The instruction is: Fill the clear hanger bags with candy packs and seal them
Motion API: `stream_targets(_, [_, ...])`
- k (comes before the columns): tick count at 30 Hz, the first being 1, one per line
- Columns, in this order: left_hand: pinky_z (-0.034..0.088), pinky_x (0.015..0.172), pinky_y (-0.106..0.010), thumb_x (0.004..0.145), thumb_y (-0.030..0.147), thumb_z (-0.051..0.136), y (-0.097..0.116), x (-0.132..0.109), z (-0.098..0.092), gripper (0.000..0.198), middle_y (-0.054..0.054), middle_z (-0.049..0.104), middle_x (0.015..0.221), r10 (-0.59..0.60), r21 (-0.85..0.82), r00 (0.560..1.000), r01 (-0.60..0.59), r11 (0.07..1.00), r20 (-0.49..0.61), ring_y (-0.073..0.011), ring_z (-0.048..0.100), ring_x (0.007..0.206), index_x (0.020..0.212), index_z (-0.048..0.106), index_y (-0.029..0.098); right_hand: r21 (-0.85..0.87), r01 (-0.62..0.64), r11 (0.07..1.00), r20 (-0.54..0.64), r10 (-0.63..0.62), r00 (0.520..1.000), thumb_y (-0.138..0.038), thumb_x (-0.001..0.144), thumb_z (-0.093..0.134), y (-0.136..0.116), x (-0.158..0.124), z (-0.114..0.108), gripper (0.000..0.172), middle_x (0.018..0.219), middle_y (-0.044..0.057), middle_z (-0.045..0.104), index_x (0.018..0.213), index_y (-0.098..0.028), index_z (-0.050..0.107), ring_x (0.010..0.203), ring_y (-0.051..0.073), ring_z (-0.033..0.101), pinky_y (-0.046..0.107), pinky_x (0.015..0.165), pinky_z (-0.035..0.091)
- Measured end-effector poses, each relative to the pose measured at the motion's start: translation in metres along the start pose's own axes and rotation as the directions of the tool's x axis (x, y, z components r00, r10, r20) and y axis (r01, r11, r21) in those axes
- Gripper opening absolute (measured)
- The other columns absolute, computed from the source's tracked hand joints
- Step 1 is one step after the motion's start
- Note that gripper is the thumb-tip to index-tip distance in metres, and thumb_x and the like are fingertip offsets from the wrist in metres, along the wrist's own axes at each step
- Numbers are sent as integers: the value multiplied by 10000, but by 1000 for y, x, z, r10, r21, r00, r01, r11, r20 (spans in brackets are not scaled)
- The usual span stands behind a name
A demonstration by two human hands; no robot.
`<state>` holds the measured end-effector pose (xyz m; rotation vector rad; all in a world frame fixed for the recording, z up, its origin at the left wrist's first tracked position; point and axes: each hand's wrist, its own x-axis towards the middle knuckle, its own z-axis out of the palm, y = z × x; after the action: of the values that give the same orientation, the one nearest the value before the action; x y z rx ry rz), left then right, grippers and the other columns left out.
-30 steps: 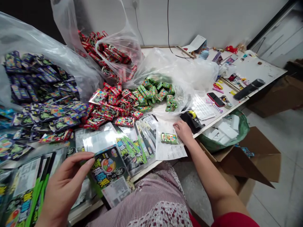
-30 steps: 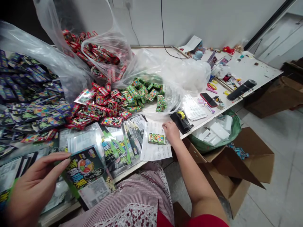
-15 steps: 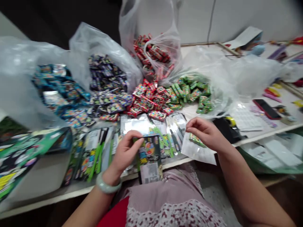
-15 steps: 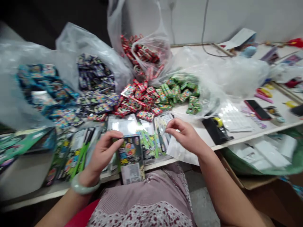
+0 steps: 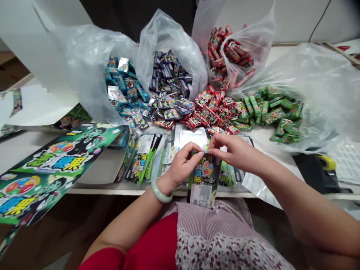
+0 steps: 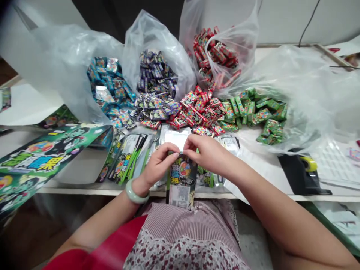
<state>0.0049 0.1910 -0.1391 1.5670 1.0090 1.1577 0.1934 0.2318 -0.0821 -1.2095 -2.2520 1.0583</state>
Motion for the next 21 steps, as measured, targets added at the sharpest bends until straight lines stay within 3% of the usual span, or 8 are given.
stream_targets(5, [419,736,-288,800,279,707,-5,2,6,167,-7,574,822,6,-9,999,-7,1000,-52,-146,529,791,853,576,190,-92,-18,996,-13,17,1000,-194,809,598,-2,2,3,84,683,-16,640,738,-222,563,598,135,556,258,542,352])
stream_targets(9, [433,733,-284,809,225,684,-5,4,10,121,-5,573,798,-3,-13,996,2,1000,-86,-141,535,772,815,569,186,-127,-28,992,-22,25,999,-208,797,609,1,4,2,74,675,-8,635,731,-221,578,611,146,554,265,558,352])
stream_targets(12, [437,738,-287,806,204,680,-2,3,11,116,-7,576,796,26,-8,995,-27,1000,-98,-142,541,770,811,565,184,-16,-46,999,-2,46,999,-255,787,619,9,9,-1,77,707,1,635,728,-215,590,643,146,558,260,574,375])
stream_targets(14, [438,743,-289,803,204,679,1,2,10,117,-9,576,799,55,-13,995,-56,998,-89,-143,547,774,817,565,182,167,-123,978,89,109,990,-299,737,668,17,13,-2,120,721,-4,621,748,-208,590,653,138,555,245,564,391])
stream_targets(16, [445,755,-287,804,199,670,2,0,9,109,-12,574,809,65,-21,995,-67,998,-69,-143,551,787,830,566,180,358,-312,880,292,211,933,-345,688,703,25,17,0,203,680,-20,586,766,-197,587,600,121,530,222,504,379])
stream_targets(18, [461,789,-290,799,189,664,1,-5,10,153,-28,588,881,19,-48,998,-23,999,-68,-149,564,838,915,565,180,468,-527,709,498,281,820,-379,687,684,31,18,6,228,612,-41,537,755,-187,581,501,92,472,199,423,328])
stream_targets(19, [472,808,-296,794,192,670,0,-9,10,222,-42,599,934,-28,-73,998,23,997,-58,-156,573,872,985,558,181,495,-601,628,563,295,772,-383,699,661,33,18,10,221,585,-48,516,736,-182,577,459,79,437,193,394,303])
stream_targets(21, [495,838,-325,794,236,683,-3,-18,11,349,-75,618,1034,-133,-148,991,135,980,23,-182,590,935,1107,540,179,540,-656,528,601,304,739,-371,712,630,34,15,15,205,557,-52,493,704,-177,568,412,65,393,188,359,278])
